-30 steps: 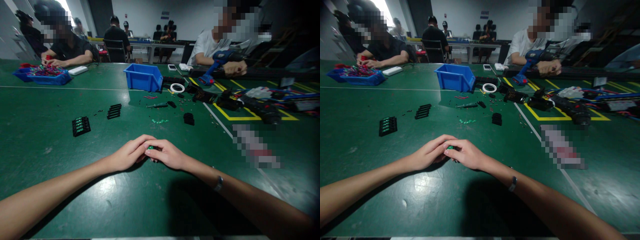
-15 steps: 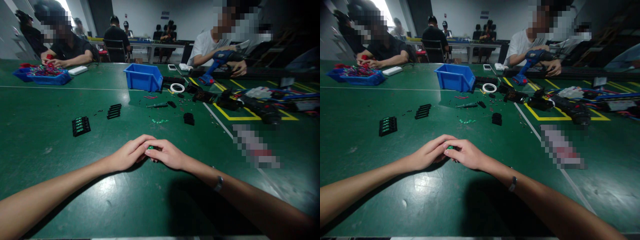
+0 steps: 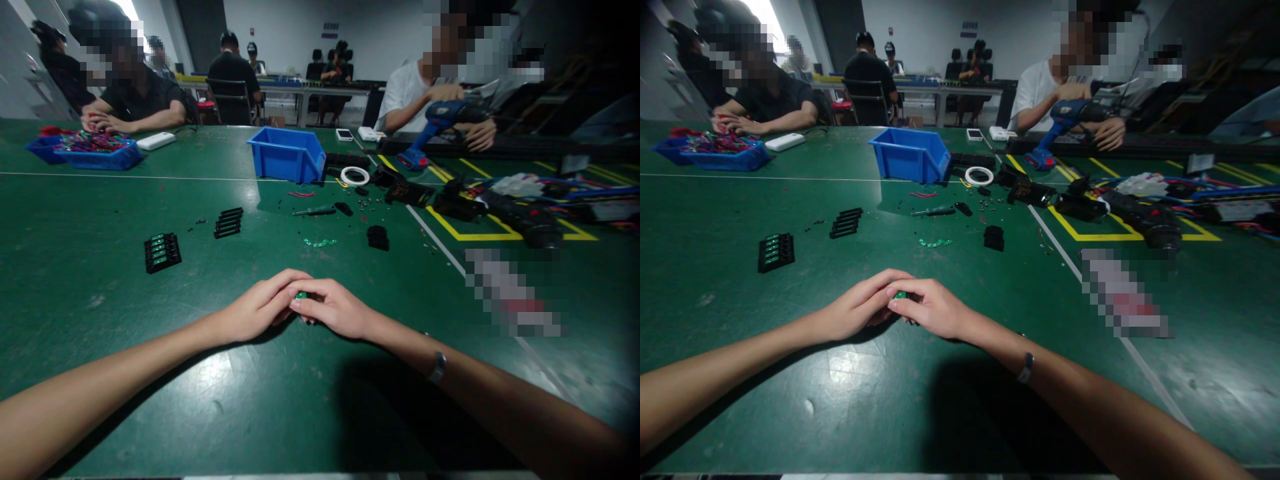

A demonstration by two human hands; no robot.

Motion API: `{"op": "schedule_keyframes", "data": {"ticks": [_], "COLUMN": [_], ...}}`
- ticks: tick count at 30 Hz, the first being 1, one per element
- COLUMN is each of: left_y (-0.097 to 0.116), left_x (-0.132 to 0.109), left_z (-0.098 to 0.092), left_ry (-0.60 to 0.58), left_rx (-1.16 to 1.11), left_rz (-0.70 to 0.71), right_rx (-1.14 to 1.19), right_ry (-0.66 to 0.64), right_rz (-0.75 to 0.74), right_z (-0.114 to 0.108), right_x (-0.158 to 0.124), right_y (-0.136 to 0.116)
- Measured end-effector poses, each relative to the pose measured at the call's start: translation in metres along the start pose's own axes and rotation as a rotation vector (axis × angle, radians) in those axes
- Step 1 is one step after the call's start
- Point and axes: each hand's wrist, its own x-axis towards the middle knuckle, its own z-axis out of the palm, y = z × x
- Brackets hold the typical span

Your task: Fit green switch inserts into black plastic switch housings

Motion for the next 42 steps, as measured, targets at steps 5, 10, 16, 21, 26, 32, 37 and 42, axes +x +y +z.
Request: {"op": "schedule_keyframes", "data": {"ticks": [5, 10, 16, 21, 26, 32, 37, 42], "left_y": [-0.0015, -0.0019, 0.0004, 0.0008, 0.0005, 0.0005, 0.0004, 0.0004], "left_x": [-0.0002, -0.0004, -0.001, -0.0006, -0.0006, -0.0003, -0.0001, -0.0001], "left_z": [0.0009, 0.0014, 0.0001, 0.001, 0.0012, 0.001, 0.0007, 0.001], "left_ry": [-0.002, -0.004, -0.008, -0.01, -0.006, -0.001, 0.0, 0.002], "left_rx": [-0.017, -0.017, -0.009, -0.025, -0.035, -0.033, -0.011, -0.021], "left_rz": [-0.005, -0.012, -0.017, -0.025, -0.029, -0.016, 0.001, -0.006], "right_rx": [0.004, 0.006, -0.004, 0.002, 0.01, 0.012, 0.01, 0.011], "right_ry": [0.003, 0.011, 0.008, 0.005, 0.005, 0.004, 0.011, 0.013], "right_rz": [-0.002, 0.025, 0.004, 0.013, 0.019, 0.023, 0.024, 0.019], "right_z": [0.0002, 0.0014, 0.0004, 0.0006, 0.0014, 0.0014, 0.0013, 0.0012], "right_x": [-0.0004, -0.0006, 0.001, -0.0003, -0.0003, 0.0005, 0.0004, 0.0003], "right_y": [-0.0001, 0.0, 0.0, 0.0002, -0.0003, -0.0004, -0.0002, -0.0015]}}
